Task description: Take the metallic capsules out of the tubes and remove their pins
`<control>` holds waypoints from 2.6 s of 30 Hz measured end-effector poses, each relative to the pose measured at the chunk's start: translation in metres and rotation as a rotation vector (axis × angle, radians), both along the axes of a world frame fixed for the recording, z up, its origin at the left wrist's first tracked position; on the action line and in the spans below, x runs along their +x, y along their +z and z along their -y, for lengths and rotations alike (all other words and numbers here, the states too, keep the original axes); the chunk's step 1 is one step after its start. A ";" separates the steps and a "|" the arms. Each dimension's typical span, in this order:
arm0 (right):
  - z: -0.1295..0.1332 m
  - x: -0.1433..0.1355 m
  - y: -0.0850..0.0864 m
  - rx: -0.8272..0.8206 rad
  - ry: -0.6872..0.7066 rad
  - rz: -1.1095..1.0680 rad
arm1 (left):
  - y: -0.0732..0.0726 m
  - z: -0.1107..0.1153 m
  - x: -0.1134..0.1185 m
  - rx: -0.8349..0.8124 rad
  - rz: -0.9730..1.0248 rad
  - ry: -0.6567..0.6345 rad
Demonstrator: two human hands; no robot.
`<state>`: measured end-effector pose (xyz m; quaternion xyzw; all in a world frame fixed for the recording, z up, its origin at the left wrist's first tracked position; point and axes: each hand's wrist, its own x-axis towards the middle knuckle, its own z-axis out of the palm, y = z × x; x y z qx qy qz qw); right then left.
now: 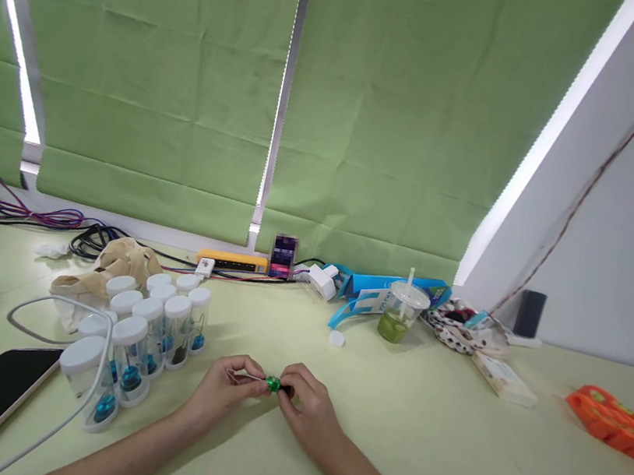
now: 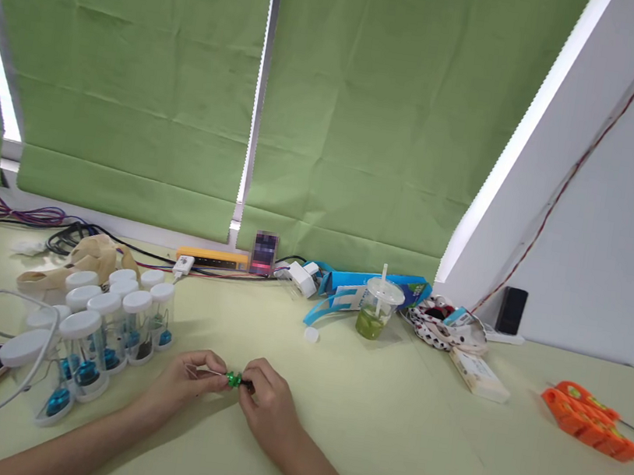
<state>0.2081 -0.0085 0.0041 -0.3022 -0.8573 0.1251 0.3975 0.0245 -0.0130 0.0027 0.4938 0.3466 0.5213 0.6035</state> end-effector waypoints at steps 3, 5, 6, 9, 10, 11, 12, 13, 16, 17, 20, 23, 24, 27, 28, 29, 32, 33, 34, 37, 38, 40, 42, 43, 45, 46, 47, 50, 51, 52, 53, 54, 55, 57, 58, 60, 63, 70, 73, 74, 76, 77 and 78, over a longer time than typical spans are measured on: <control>0.001 -0.001 0.000 -0.013 0.005 0.002 | 0.002 0.001 0.001 0.034 -0.024 0.014; 0.001 -0.001 0.000 -0.025 0.002 -0.007 | 0.004 0.003 0.001 0.071 -0.057 0.020; 0.001 -0.002 -0.001 -0.033 -0.004 -0.014 | 0.004 0.004 0.001 0.089 -0.074 0.020; 0.001 -0.002 -0.004 -0.049 -0.038 -0.035 | 0.004 0.005 0.001 0.129 -0.111 0.021; 0.000 -0.002 -0.005 -0.049 -0.049 -0.038 | 0.003 0.005 0.001 0.143 -0.119 0.020; 0.000 -0.002 -0.006 -0.046 -0.054 -0.035 | 0.002 0.005 0.001 0.158 -0.128 0.019; 0.000 -0.002 -0.006 -0.040 -0.057 -0.029 | 0.001 0.005 0.002 0.175 -0.135 0.021; -0.001 -0.002 -0.006 -0.028 -0.060 -0.023 | 0.000 0.005 0.002 0.189 -0.143 0.023; -0.002 -0.001 -0.006 0.018 -0.072 -0.002 | -0.002 0.005 0.002 0.214 -0.174 0.039; -0.002 -0.001 -0.007 0.030 -0.074 0.003 | -0.002 0.005 0.002 0.218 -0.183 0.047; -0.002 -0.001 -0.008 0.034 -0.068 0.005 | -0.001 0.005 0.002 0.234 -0.204 0.061; -0.001 -0.001 -0.010 0.019 -0.055 -0.009 | 0.000 0.006 0.002 0.243 -0.215 0.067; -0.001 -0.001 -0.010 0.015 -0.051 -0.013 | 0.000 0.006 0.002 0.242 -0.218 0.067; -0.001 -0.002 -0.008 0.014 -0.045 -0.022 | 0.000 0.006 0.002 0.237 -0.221 0.064; -0.001 -0.002 -0.008 0.015 -0.042 -0.026 | 0.000 0.006 0.002 0.234 -0.219 0.063; -0.001 -0.002 -0.007 0.016 -0.040 -0.031 | -0.001 0.006 0.003 0.230 -0.216 0.064; 0.000 -0.003 -0.004 0.006 -0.027 -0.045 | -0.001 0.006 0.002 0.215 -0.199 0.068; 0.000 -0.003 -0.004 0.002 -0.021 -0.048 | -0.001 0.006 0.002 0.208 -0.192 0.069; 0.001 -0.003 -0.003 -0.001 -0.016 -0.050 | -0.001 0.006 0.002 0.199 -0.184 0.068; 0.001 -0.003 -0.003 -0.006 -0.018 -0.062 | -0.001 0.005 0.002 0.169 -0.162 0.067; 0.001 -0.003 -0.003 -0.007 -0.028 -0.072 | -0.001 0.004 0.002 0.161 -0.156 0.066; 0.001 -0.004 -0.004 -0.012 -0.052 -0.089 | -0.001 0.004 0.002 0.149 -0.145 0.064; 0.000 -0.005 -0.005 -0.009 -0.063 -0.097 | -0.001 0.003 0.003 0.139 -0.141 0.063; 0.000 -0.005 -0.005 -0.004 -0.061 -0.097 | -0.001 0.003 0.003 0.132 -0.142 0.066; 0.000 -0.005 -0.006 0.010 -0.049 -0.091 | -0.001 0.003 0.003 0.121 -0.151 0.072; 0.000 -0.005 -0.005 0.015 -0.044 -0.087 | 0.000 0.003 0.003 0.118 -0.157 0.074; 0.000 -0.005 -0.005 0.018 -0.042 -0.083 | 0.000 0.003 0.003 0.116 -0.161 0.077; 0.001 -0.004 -0.003 0.029 -0.042 -0.068 | 0.001 0.004 0.003 0.122 -0.163 0.080; 0.002 -0.004 -0.002 0.034 -0.040 -0.063 | 0.002 0.005 0.003 0.124 -0.163 0.083; 0.003 -0.004 -0.001 0.039 -0.037 -0.059 | 0.002 0.005 0.004 0.127 -0.164 0.084; 0.003 -0.004 -0.001 0.042 -0.033 -0.053 | 0.003 0.006 0.004 0.130 -0.166 0.086; 0.004 -0.004 0.000 0.041 -0.028 -0.046 | 0.003 0.006 0.004 0.131 -0.168 0.088; 0.004 -0.004 0.000 0.040 -0.026 -0.042 | 0.004 0.007 0.004 0.131 -0.170 0.090; 0.004 -0.004 0.001 0.038 -0.020 -0.036 | 0.004 0.007 0.004 0.129 -0.171 0.092; 0.004 -0.004 0.001 0.037 -0.016 -0.034 | 0.005 0.006 0.004 0.128 -0.171 0.092; 0.004 -0.004 0.001 0.033 -0.011 -0.035 | 0.005 0.006 0.004 0.131 -0.171 0.090; 0.004 -0.004 0.001 0.014 -0.017 -0.039 | 0.004 0.005 0.004 0.137 -0.176 0.091; 0.003 -0.005 -0.003 -0.006 -0.061 -0.059 | 0.003 0.008 0.004 0.161 -0.198 0.078; 0.003 -0.004 -0.003 0.036 -0.066 -0.034 | 0.004 0.008 0.004 0.168 -0.206 0.077; 0.003 -0.004 -0.002 0.047 -0.070 -0.024 | 0.004 0.008 0.005 0.168 -0.208 0.079; 0.003 -0.004 -0.002 0.055 -0.075 -0.008 | 0.005 0.008 0.005 0.167 -0.208 0.087; 0.004 -0.004 -0.001 0.053 -0.072 -0.005 | 0.004 0.007 0.004 0.165 -0.207 0.091; 0.004 -0.004 -0.001 0.045 -0.067 -0.005 | 0.004 0.007 0.004 0.165 -0.206 0.092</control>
